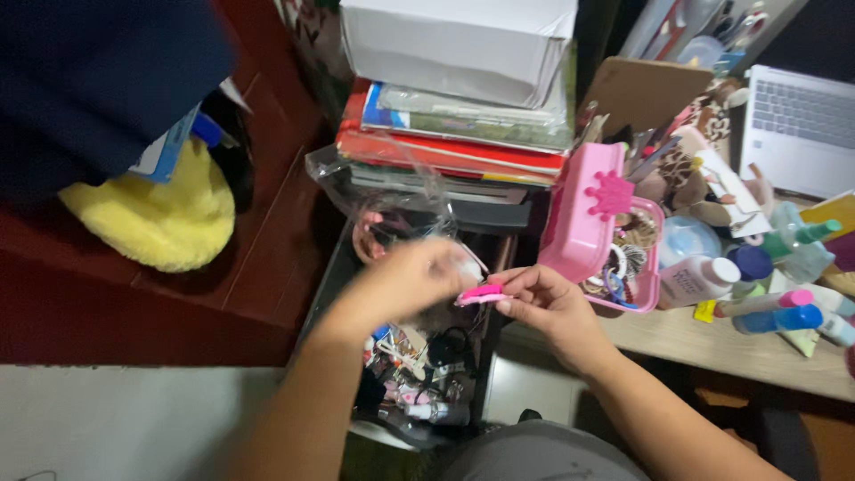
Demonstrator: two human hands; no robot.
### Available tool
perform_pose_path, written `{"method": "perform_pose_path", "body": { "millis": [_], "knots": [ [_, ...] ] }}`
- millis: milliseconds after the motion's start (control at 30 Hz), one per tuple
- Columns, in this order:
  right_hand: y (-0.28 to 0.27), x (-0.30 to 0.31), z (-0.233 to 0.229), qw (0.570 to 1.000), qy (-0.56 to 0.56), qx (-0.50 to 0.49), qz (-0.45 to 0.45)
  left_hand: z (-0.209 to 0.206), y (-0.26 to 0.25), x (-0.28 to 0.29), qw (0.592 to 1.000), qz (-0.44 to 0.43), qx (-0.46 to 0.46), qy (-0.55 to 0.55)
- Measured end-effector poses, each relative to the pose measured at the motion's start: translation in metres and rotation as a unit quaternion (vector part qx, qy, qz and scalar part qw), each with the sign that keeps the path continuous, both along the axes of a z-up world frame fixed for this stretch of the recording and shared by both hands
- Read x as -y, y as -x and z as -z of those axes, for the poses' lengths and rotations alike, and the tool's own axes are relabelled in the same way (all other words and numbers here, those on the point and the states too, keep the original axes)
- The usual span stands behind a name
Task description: The person organizes various items including skincare products, a lanyard, hair accessories, and keychains by moving them between a desk surface and a set of plastic drawers.
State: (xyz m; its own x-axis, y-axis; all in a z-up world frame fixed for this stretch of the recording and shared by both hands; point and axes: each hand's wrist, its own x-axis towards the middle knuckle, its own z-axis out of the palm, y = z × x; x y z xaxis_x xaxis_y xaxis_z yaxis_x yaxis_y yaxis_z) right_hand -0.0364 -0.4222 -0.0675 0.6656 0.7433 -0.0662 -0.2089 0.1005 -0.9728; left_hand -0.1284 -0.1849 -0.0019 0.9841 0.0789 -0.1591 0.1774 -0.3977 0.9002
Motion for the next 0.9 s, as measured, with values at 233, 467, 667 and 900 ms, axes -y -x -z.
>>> {"method": "perform_pose_path", "body": {
  "millis": [233, 467, 667, 900],
  "knots": [
    [0.004, 0.004, -0.010, 0.998, -0.067, -0.018, -0.010, 0.064, 0.010, 0.030, 0.936, -0.013, -0.010, 0.352],
    [0.000, 0.012, -0.014, 0.998, -0.046, -0.043, -0.007, 0.055, 0.008, 0.035, 0.951, -0.037, -0.008, 0.307],
    [-0.002, 0.019, -0.011, 1.000, -0.002, -0.025, 0.013, 0.041, 0.010, 0.041, 0.950, -0.038, 0.020, 0.310],
    [0.002, 0.020, -0.023, 0.997, 0.009, -0.074, 0.000, 0.005, 0.013, 0.031, 0.992, -0.094, 0.033, 0.079]
  ]
}}
